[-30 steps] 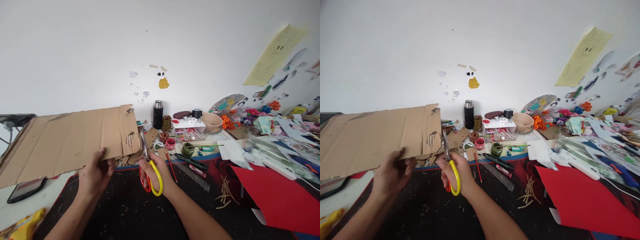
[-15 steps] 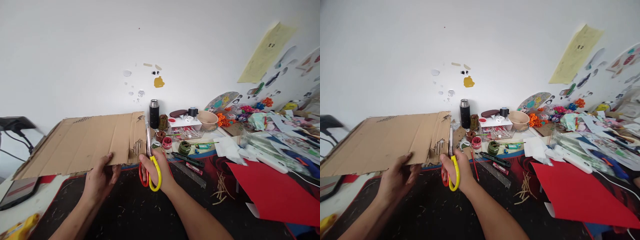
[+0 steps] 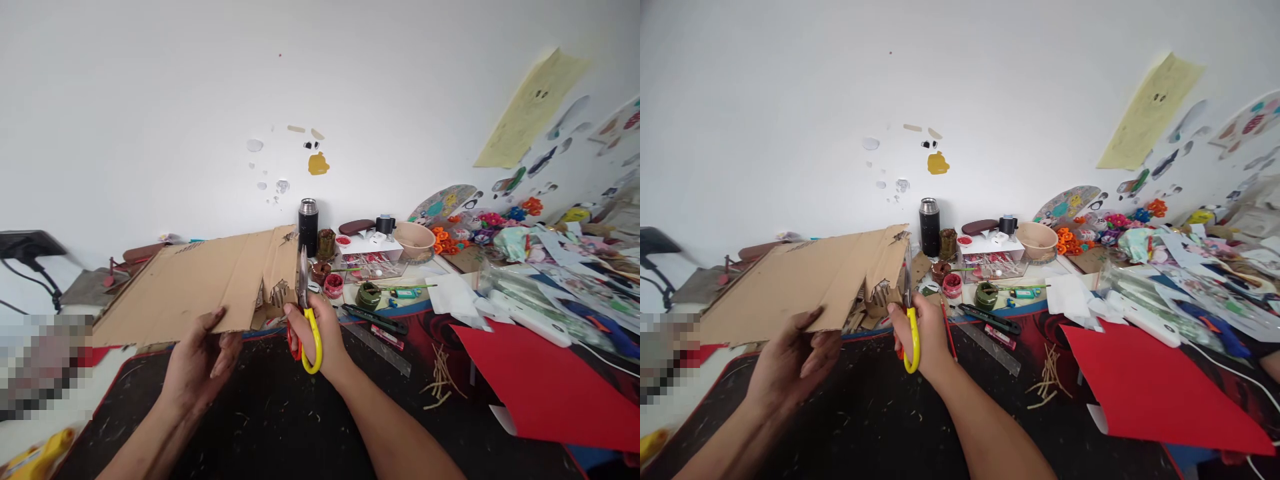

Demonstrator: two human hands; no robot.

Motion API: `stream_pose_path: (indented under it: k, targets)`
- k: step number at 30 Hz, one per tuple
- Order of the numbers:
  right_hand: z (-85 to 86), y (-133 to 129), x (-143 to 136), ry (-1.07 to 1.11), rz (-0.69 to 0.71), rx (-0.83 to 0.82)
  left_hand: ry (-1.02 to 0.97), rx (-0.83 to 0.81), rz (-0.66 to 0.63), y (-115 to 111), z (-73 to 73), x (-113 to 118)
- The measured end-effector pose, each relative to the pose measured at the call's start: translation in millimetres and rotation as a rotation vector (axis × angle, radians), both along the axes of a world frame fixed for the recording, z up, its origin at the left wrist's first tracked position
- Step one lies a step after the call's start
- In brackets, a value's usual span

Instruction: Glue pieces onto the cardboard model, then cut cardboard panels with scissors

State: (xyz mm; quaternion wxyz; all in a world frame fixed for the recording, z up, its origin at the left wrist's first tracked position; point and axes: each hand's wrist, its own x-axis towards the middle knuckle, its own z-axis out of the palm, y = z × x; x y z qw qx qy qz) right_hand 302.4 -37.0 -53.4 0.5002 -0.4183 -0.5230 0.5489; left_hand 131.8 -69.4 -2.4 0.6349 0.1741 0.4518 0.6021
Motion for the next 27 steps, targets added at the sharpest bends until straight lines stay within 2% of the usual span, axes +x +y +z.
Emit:
stream_pose_path:
  k: [5,14,18,21,24,27]
  targets:
    - [-3.7,5,2,-0.013,-0.033,-0.018,-0.025,-0.034,-0.004,-2,0.1,-1]
    - [-17.3,14,12,-0.180,-0.125,0.107,-0.011,-0.129,-0.018,-2,-0.4,-1]
    - [-15.1,17,17,-0.274,-0.179,0.174,0.007,-0.113,-0.071,-3,-0.8,-2]
    - [-10.8,20,22,-0.347,-0.241,0.286,0.007,-0.067,-0.093,-5,-1.7,-2]
    - [-6.9,23,26,-0.443,-0.304,0.404,-0.016,-0.062,-0.079,-7,-1.9,-3]
    - [-5.8,24,29,-0.528,-0.334,0.451,-0.042,-0.098,-0.081,-7,-2.3,-3]
